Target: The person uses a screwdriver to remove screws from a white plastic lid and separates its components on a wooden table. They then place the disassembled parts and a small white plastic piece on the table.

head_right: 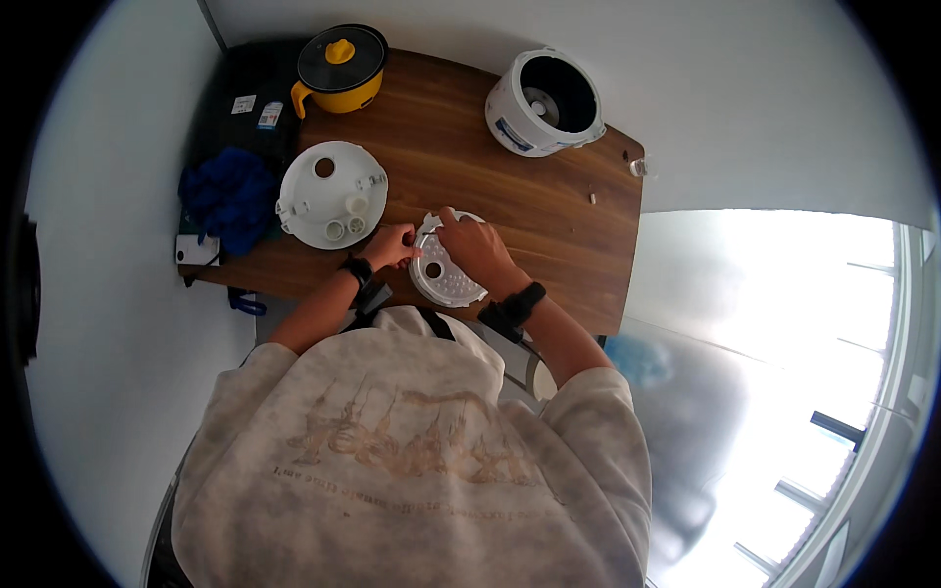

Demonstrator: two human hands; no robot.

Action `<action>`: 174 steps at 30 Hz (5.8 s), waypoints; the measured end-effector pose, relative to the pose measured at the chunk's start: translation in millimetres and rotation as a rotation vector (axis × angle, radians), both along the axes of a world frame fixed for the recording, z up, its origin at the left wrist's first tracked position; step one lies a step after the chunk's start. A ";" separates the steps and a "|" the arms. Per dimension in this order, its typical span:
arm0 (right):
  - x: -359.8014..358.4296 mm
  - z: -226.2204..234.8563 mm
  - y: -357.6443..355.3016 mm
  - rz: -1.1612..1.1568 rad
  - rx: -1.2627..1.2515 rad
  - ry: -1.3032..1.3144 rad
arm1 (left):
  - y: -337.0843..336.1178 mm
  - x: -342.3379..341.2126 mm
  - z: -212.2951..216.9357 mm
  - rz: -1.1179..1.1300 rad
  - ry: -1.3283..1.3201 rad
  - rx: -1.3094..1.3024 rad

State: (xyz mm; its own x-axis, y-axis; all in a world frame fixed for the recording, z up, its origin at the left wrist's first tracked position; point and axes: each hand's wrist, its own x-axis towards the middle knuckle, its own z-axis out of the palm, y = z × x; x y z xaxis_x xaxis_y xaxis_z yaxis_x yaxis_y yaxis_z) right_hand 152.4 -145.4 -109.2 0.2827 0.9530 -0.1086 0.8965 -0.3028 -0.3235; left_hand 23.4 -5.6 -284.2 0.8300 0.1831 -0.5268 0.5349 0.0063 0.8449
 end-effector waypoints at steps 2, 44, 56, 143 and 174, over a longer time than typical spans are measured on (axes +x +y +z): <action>3.3 -2.7 -1.4 -0.013 -0.009 0.042 | -1.4 1.2 -0.2 0.008 0.001 -0.008; -11.3 -4.9 11.8 0.038 0.139 0.168 | 1.2 -1.3 23.2 -0.059 -0.031 0.079; 1.4 -0.9 19.1 -0.161 -0.079 0.111 | 3.8 -2.9 24.3 -0.085 -0.026 0.079; 13.7 -8.0 10.0 -0.157 0.061 0.103 | 6.1 -2.5 19.1 -0.105 0.014 0.067; 13.2 -6.7 11.9 -0.160 0.057 0.111 | 5.6 -3.2 15.4 -0.090 -0.006 0.056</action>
